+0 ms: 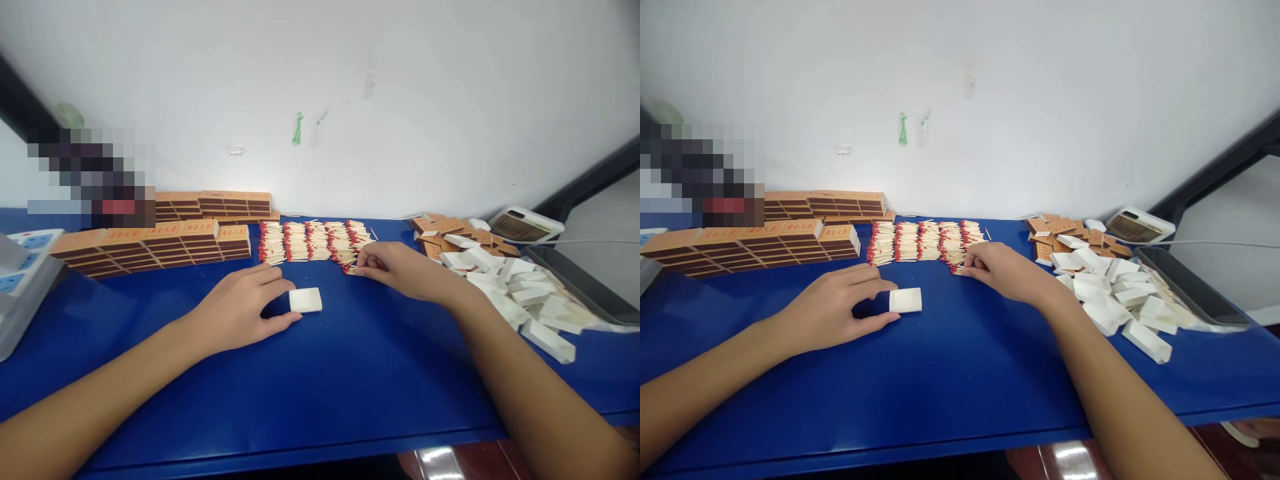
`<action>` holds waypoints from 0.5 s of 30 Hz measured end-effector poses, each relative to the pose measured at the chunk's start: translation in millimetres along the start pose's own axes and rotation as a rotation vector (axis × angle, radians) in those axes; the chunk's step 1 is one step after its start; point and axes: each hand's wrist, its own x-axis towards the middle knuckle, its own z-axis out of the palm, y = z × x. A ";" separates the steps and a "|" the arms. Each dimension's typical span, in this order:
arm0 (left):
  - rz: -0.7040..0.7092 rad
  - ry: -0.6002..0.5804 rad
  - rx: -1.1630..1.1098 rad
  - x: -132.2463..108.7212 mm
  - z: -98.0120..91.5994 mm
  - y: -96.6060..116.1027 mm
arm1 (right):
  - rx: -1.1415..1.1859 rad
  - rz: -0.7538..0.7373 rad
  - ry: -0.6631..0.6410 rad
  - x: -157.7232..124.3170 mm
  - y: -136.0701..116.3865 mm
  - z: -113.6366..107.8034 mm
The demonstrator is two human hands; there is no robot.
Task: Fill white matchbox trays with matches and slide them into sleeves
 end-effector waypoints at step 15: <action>0.018 0.036 0.007 1.1 2.8 6.4 | 0.110 -0.363 0.040 -8.6 -65.4 48.9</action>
